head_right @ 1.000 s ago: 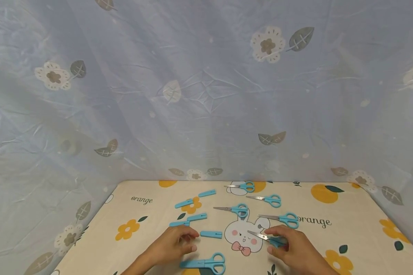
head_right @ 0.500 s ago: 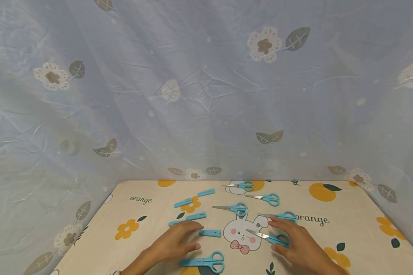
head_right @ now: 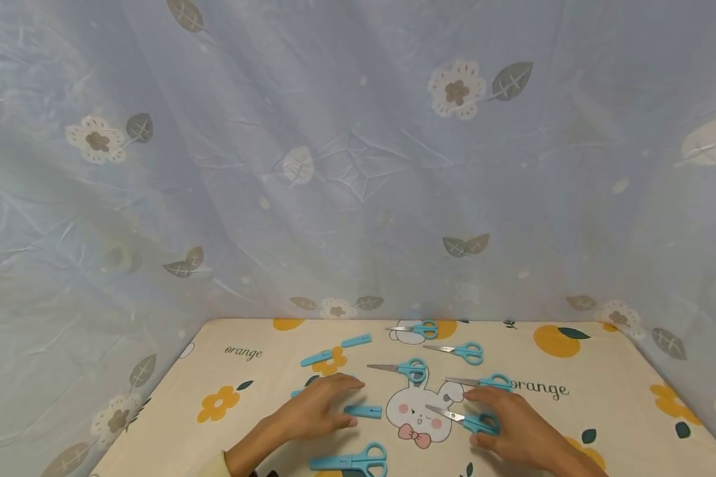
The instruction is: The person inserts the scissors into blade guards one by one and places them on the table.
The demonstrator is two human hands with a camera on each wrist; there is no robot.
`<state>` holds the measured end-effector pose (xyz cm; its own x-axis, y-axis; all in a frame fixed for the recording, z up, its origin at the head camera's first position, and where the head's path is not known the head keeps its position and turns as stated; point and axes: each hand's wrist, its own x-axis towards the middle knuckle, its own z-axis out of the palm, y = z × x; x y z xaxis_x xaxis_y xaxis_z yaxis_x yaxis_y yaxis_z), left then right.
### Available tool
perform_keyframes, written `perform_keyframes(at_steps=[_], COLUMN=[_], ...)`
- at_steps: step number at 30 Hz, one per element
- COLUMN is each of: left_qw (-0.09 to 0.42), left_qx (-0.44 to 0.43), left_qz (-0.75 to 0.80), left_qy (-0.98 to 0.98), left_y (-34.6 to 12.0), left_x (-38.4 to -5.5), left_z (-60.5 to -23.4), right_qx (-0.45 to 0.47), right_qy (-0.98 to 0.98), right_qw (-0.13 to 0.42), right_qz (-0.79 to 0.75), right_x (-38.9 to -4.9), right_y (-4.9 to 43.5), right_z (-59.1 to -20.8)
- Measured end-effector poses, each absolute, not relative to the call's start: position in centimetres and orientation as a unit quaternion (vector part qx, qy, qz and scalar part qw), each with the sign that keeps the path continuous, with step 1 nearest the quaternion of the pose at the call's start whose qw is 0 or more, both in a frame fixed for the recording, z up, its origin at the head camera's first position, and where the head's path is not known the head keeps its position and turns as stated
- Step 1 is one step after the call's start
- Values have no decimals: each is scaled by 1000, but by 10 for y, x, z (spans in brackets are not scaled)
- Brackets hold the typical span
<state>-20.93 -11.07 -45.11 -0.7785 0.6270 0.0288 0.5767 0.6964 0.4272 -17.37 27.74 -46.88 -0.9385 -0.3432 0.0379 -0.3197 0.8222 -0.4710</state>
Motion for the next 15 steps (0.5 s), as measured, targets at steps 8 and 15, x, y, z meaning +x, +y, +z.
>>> perform_keyframes(at_steps=[8,15], left_qw=[79,91], left_qx=[332,347], left_qz=[202,182], left_qy=[918,916], left_y=[-102,-97], left_x=[-221,-232], left_z=[-451,-456], right_qx=[-178,-143], right_qy=[952,956], right_qw=[48,76], right_qz=[-244,-243], right_x=[-178,-181], right_y=[278,272], right_z=[-470,-469])
